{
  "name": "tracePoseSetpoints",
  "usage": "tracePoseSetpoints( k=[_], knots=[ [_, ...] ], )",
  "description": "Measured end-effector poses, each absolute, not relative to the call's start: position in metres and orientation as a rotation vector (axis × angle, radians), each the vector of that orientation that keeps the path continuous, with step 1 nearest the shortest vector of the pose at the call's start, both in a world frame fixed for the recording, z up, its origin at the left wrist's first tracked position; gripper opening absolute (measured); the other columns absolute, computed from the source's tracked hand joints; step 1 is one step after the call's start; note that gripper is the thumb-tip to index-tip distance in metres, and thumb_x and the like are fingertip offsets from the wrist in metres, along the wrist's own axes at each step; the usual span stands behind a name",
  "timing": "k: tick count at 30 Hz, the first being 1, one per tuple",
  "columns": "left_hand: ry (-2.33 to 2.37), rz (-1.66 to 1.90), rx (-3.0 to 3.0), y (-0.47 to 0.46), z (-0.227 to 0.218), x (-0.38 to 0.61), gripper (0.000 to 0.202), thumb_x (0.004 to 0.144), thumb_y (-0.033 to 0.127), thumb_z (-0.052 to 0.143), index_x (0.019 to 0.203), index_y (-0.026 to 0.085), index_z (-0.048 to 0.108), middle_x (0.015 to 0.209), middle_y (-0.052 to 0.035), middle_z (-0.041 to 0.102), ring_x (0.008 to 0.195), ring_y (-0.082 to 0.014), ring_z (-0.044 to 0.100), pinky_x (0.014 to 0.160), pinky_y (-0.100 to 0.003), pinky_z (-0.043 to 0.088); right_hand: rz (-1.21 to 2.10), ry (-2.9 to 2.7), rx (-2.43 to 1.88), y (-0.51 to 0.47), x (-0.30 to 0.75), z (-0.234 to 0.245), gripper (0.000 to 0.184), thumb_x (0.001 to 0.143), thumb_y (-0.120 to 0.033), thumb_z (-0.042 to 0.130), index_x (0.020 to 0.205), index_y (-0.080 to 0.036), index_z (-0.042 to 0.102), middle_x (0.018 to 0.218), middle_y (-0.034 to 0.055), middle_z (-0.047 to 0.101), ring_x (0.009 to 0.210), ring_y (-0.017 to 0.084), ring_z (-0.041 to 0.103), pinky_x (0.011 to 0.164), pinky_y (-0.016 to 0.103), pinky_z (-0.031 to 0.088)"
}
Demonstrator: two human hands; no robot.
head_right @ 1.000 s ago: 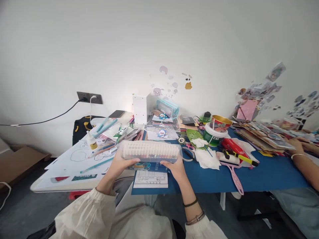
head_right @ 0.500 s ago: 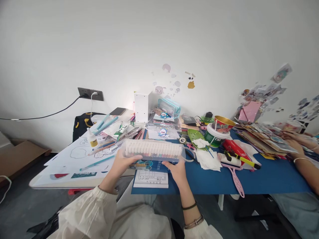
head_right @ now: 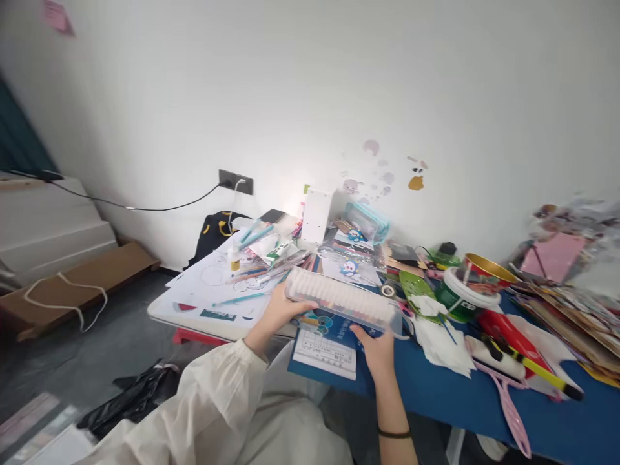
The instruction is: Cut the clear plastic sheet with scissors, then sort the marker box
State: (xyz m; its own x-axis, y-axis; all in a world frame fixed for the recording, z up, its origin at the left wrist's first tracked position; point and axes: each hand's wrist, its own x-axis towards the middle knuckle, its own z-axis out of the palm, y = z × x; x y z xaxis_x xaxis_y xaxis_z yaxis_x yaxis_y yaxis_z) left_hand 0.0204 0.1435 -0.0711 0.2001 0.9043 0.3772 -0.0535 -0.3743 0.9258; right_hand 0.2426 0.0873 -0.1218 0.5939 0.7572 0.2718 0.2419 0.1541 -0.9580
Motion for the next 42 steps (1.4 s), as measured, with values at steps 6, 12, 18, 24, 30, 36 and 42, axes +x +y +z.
tracePoseSetpoints(
  k=[6,12,18,24,30,36,42],
  knots=[
    [0.837,1.384,1.670,0.139,-0.068,0.020,0.056,0.056,0.043,0.082,0.100,0.014,0.065,0.097,-0.0072,0.070,0.094,-0.0270,0.063,0.082,-0.033,0.049,0.418,-0.915,-1.471,0.088,0.253,-0.129,0.057,0.044,-0.045,0.080,0.089,-0.014,0.065,0.092,0.0108,0.072,0.099,0.034,0.063,0.095,0.052,0.044],
    [1.197,1.239,1.993,0.139,-0.057,-0.026,0.032,0.094,0.033,0.037,0.104,0.018,0.064,0.105,-0.0070,0.069,0.097,-0.0207,0.063,0.085,-0.030,0.048,0.443,-0.867,-1.481,0.086,0.252,-0.131,0.057,0.046,-0.043,0.081,0.091,-0.012,0.066,0.097,0.0141,0.070,0.103,0.036,0.061,0.095,0.053,0.044],
    [1.923,0.872,2.112,0.173,-0.067,-0.054,0.018,0.078,0.012,0.053,0.090,0.013,0.067,0.095,-0.0160,0.068,0.100,-0.0307,0.060,0.085,-0.040,0.044,0.454,-0.923,-1.398,0.088,0.251,-0.130,0.058,0.049,-0.042,0.080,0.097,-0.013,0.066,0.098,0.0120,0.071,0.102,0.034,0.062,0.094,0.051,0.046],
    [2.051,0.687,2.185,0.175,-0.067,-0.051,0.026,0.080,0.010,0.046,0.097,0.014,0.066,0.095,-0.0146,0.069,0.095,-0.0284,0.063,0.079,-0.035,0.045,0.467,-0.903,-1.392,0.090,0.252,-0.134,0.069,0.050,-0.044,0.080,0.109,-0.012,0.062,0.107,0.0134,0.068,0.105,0.032,0.061,0.093,0.049,0.046],
    [2.091,0.616,2.266,0.165,-0.065,-0.054,0.028,0.087,0.020,0.043,0.100,0.016,0.067,0.103,-0.0151,0.069,0.099,-0.0297,0.062,0.080,-0.037,0.046,0.523,-0.898,-1.360,0.091,0.253,-0.135,0.064,0.049,-0.041,0.082,0.104,-0.013,0.064,0.105,0.0124,0.069,0.104,0.033,0.061,0.095,0.051,0.045],
    [2.144,0.584,2.271,0.183,-0.056,-0.036,0.028,0.086,0.026,0.048,0.101,0.009,0.064,0.095,-0.0199,0.068,0.093,-0.0331,0.064,0.076,-0.039,0.046,0.512,-0.909,-1.377,0.090,0.256,-0.138,0.066,0.051,-0.042,0.081,0.107,-0.013,0.064,0.104,0.0117,0.069,0.102,0.032,0.062,0.091,0.049,0.048],
    [2.135,0.555,2.262,0.198,-0.035,-0.039,0.031,0.089,0.026,0.039,0.104,0.013,0.063,0.096,-0.0184,0.069,0.095,-0.0319,0.064,0.072,-0.037,0.047,0.495,-0.881,-1.366,0.090,0.251,-0.132,0.067,0.047,-0.041,0.082,0.105,-0.012,0.064,0.103,0.0133,0.071,0.102,0.033,0.063,0.091,0.049,0.049]
  ],
)
